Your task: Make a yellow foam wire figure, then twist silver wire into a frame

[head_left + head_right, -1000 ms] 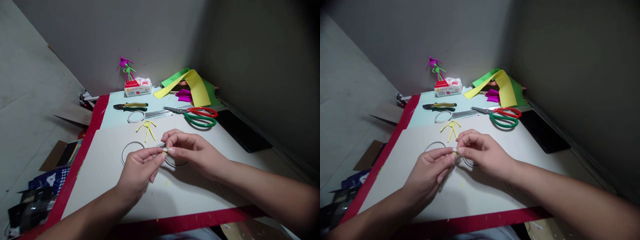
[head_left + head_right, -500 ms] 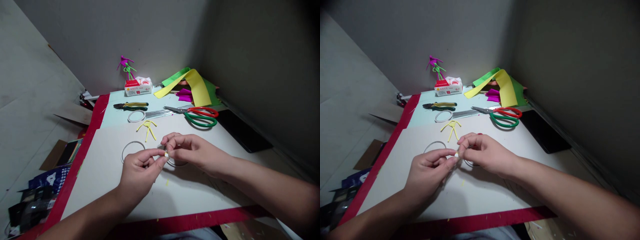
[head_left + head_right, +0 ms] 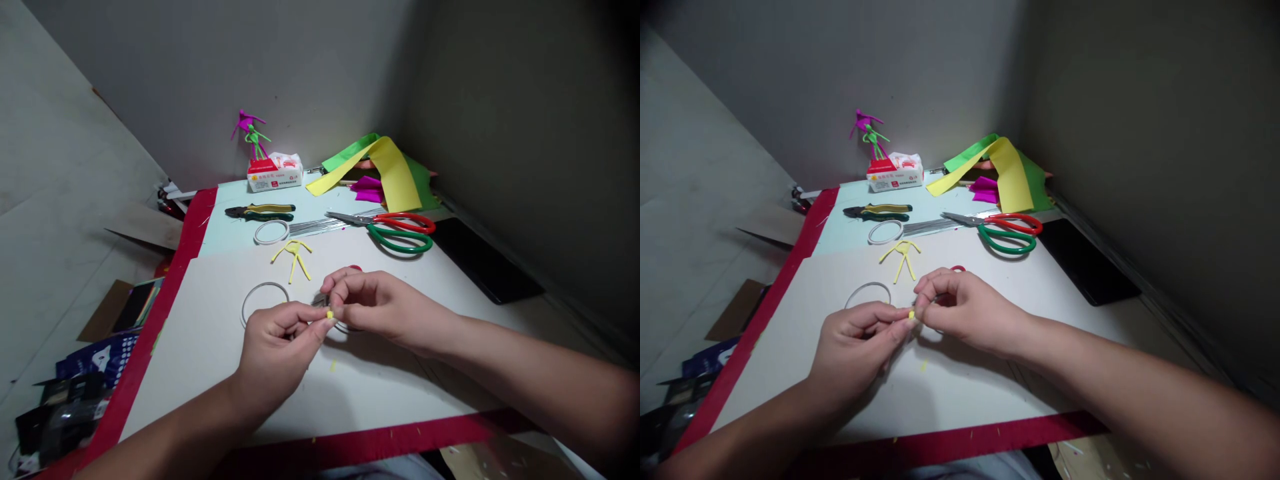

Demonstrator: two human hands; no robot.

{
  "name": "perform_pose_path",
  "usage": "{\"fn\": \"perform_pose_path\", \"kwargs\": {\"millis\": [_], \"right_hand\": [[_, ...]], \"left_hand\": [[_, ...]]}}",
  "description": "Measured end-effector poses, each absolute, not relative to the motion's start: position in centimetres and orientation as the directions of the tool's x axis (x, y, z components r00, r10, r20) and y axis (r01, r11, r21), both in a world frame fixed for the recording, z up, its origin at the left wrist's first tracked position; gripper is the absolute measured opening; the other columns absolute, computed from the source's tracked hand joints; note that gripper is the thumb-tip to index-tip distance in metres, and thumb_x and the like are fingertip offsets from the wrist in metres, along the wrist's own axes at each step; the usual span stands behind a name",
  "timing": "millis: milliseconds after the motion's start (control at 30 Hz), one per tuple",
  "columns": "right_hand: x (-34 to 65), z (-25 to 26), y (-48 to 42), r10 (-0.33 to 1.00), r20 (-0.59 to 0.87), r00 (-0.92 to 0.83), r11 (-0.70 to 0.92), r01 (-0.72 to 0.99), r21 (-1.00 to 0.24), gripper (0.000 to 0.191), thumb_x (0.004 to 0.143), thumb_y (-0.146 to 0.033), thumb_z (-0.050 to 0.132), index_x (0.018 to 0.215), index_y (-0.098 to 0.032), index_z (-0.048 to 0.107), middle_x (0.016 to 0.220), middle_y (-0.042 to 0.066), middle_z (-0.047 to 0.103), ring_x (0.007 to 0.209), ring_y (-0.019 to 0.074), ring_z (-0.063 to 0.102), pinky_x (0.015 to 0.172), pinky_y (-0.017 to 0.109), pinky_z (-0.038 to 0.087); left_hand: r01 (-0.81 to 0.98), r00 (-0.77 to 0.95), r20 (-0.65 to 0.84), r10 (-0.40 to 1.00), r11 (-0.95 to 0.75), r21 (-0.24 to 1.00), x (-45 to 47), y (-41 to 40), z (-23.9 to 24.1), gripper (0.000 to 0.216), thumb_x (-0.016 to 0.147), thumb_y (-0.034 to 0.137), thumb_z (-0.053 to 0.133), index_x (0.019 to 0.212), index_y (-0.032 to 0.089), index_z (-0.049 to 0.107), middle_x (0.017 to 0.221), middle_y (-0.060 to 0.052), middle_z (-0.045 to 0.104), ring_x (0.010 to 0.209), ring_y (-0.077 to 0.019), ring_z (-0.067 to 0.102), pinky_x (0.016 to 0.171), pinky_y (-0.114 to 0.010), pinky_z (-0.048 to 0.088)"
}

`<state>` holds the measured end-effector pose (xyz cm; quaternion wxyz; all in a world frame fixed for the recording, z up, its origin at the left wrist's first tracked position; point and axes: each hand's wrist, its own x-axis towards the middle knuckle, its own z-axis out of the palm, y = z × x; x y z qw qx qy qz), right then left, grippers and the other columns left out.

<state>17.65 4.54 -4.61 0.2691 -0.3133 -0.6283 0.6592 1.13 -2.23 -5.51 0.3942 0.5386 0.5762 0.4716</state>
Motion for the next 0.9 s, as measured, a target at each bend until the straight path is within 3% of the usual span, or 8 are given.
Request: {"fn": "perform_pose_path", "kwargs": {"millis": [300, 467, 533, 733, 900], "right_hand": [[17.6, -4.1, 4.4, 0.776, -0.084, -0.626, -0.069, 0.047, -0.996, 0.004, 0.07, -0.011, 0.064, 0.068, -0.015, 0.064, 0.099, 0.004, 0.055, 0.088, 0.0142, 0.055, 0.079, 0.026, 0.042], [17.7, -4.4, 4.5, 0.768, -0.173, -0.616, -0.198, 0.028, -0.98, 0.017, 0.07, -0.023, 0.072, 0.073, -0.016, 0.057, 0.095, 0.002, 0.055, 0.064, 0.0075, 0.047, 0.056, 0.022, 0.037], [17.8, -4.5, 4.5, 0.757, -0.164, -0.633, -0.21, 0.001, -0.978, 0.02, 0.071, -0.027, 0.074, 0.072, -0.015, 0.057, 0.097, 0.002, 0.055, 0.061, 0.0062, 0.045, 0.054, 0.022, 0.035], [18.0, -3.7, 3.9, 0.81, 0.03, -0.585, 0.068, 0.043, -0.997, 0.008, 0.075, -0.02, 0.069, 0.069, -0.016, 0.066, 0.104, 0.005, 0.055, 0.099, 0.0171, 0.055, 0.085, 0.029, 0.042], [18.1, -3.1, 3.6, 0.815, 0.099, -0.572, 0.175, 0.079, -0.981, 0.008, 0.078, -0.015, 0.064, 0.072, -0.015, 0.07, 0.104, 0.006, 0.055, 0.101, 0.0179, 0.056, 0.09, 0.031, 0.04]], "left_hand": [[0.246, -0.113, 0.065, 0.991, -0.035, 0.969, 1.2, -2.3, -5.6, 0.011, 0.074, 0.02, 0.067, 0.064, 0.014, 0.066, 0.04, 0.008, 0.038, 0.037, -0.0045, 0.029, 0.036, -0.019, 0.021], [0.225, -0.117, 0.083, 0.99, -0.055, 0.973, 1.1, -2.5, -5.6, 0.012, 0.075, 0.021, 0.066, 0.066, 0.015, 0.065, 0.039, 0.008, 0.038, 0.037, -0.0046, 0.029, 0.036, -0.018, 0.021], [0.226, -0.122, 0.1, 0.987, -0.071, 0.972, 1.1, -2.5, -5.7, 0.012, 0.076, 0.021, 0.067, 0.066, 0.016, 0.065, 0.04, 0.009, 0.038, 0.038, -0.0046, 0.029, 0.037, -0.018, 0.022], [0.284, -0.119, 0.172, 0.978, -0.132, 0.95, 1.1, -2.6, -5.6, 0.01, 0.077, 0.02, 0.066, 0.068, 0.016, 0.066, 0.043, 0.008, 0.038, 0.04, -0.0045, 0.029, 0.038, -0.018, 0.023], [0.421, -0.112, 0.312, 0.943, -0.239, 0.875, 1.0, -2.7, -5.6, 0.008, 0.075, 0.017, 0.067, 0.069, 0.014, 0.069, 0.042, 0.007, 0.043, 0.041, -0.0051, 0.033, 0.039, -0.018, 0.028]]}}
